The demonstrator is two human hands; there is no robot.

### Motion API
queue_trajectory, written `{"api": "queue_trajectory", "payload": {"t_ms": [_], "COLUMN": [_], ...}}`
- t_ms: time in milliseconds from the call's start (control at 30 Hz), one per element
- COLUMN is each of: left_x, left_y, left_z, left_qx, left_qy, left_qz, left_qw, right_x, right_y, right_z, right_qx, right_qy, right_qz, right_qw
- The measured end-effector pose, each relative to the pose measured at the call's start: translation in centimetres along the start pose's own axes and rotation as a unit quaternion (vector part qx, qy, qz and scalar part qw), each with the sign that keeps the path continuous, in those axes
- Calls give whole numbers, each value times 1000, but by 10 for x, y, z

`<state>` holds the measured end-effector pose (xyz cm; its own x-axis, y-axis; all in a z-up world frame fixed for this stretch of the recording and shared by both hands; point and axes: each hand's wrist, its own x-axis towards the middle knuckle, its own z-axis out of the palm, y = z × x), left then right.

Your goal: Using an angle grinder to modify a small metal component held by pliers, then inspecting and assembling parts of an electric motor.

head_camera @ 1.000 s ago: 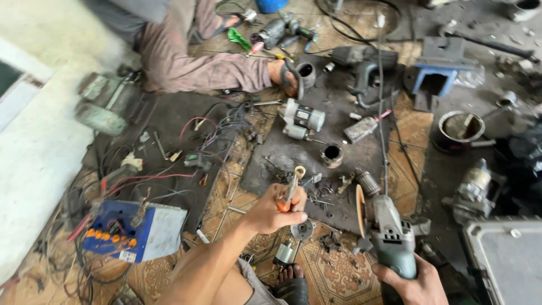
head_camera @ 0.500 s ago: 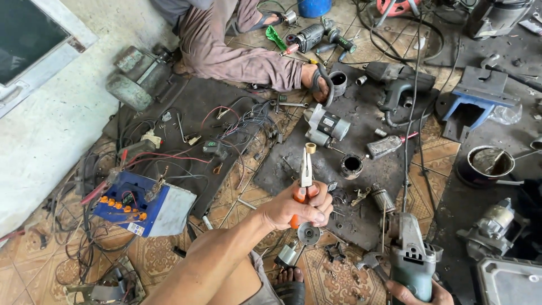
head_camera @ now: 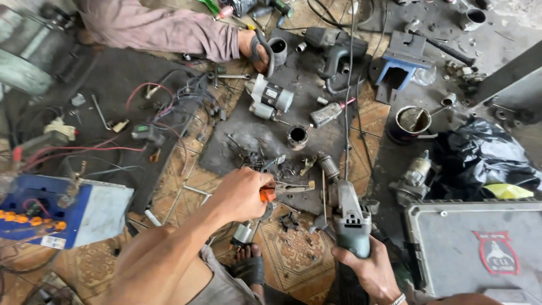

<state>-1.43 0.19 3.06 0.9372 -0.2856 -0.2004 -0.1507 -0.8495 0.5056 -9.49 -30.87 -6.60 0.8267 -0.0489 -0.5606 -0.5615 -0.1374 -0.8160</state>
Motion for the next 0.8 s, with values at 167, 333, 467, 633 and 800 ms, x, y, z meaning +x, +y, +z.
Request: {"api": "queue_trajectory", "payload": {"t_ms": [167,333,467,633,800], "left_x": [3,4,2,3,5], "left_y": [1,2,4,3,2], "left_z": [3,5,4,6,10], "left_qx": [28,36,39,36,27], "left_qy": [-12,-27,-25,-21,-36], "left_qz": [-6,-1,3,12,2], "left_qw": [1000,999,999,999,999], "right_x": [-2,-2,-2,-2,-2], "right_y": [-2,-3,-1,-1,-3], "right_z": [-2,0,0,0,2], "right_qx": [-15,-3,-14,-35,-23], "right_qy": [-8,-11,-17,-16,-10], "right_qz": [-3,16,11,16,39], "right_qw": [1000,1000,1000,999,999]}}
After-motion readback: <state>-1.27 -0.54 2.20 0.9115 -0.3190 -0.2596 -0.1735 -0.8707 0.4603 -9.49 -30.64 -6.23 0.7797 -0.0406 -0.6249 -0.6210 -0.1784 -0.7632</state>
